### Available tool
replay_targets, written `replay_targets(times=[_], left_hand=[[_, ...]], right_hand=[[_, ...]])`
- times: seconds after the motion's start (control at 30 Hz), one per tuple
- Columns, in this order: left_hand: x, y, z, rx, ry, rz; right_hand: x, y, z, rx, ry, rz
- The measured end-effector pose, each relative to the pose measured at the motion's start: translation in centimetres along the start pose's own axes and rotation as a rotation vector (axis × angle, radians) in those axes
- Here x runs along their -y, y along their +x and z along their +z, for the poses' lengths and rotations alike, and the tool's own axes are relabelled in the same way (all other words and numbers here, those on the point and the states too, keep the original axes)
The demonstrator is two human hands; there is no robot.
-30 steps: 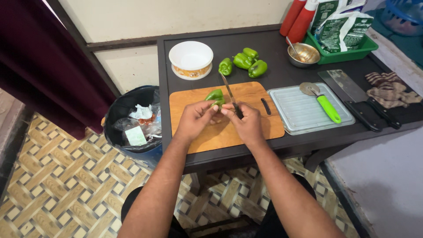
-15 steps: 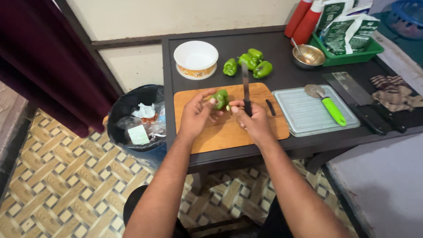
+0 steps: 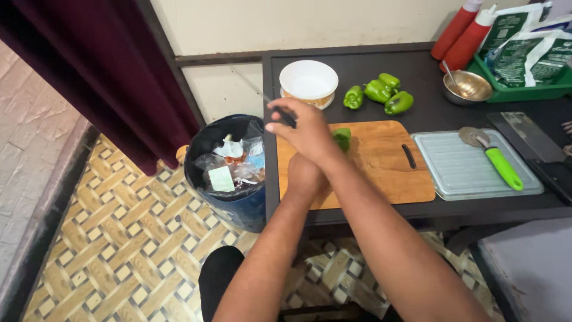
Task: The person chops green peppers on a wooden board using a knife, occasionally discarding scraps into a nearby bin.
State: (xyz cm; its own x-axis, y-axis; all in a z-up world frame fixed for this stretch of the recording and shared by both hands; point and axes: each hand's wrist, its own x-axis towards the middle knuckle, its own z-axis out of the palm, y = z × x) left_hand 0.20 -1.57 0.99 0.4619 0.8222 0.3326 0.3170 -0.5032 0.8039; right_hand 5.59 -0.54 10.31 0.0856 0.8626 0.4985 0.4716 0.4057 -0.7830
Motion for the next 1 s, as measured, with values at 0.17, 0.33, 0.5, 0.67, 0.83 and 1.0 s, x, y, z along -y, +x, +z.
replay_targets(times=[0.17, 0.33, 0.5, 0.67, 0.83, 1.0], left_hand=[[-2.1, -0.3, -1.4, -0.098, 0.0, 0.03], [-3.0, 0.3, -2.3, -0.222, 0.04, 0.033], [-3.4, 0.2, -2.5, -0.128, 0.245, 0.09], [-2.9, 0.1, -1.9, -0.044, 0.276, 0.166], [-3.2, 0.0, -2.1, -0.082, 0.232, 0.309], [-4.1, -0.5, -2.3, 0.018, 0.286, 0.436]], right_hand=[[-3.0, -3.4, -5.1, -0.132, 0.07, 0.103], [-2.1, -8.7, -11.7, -0.211, 0.128, 0.399], [-2.1, -12.0, -13.1, -0.242, -0.292, 0.517], [-3.9, -13.1, -12.7, -0.348, -0.419, 0.331], [-5.3, -11.3, -12.9, -0.205, -0.41, 0.278], [-5.1, -10.9, -11.8, -0.232, -0.365, 0.233]])
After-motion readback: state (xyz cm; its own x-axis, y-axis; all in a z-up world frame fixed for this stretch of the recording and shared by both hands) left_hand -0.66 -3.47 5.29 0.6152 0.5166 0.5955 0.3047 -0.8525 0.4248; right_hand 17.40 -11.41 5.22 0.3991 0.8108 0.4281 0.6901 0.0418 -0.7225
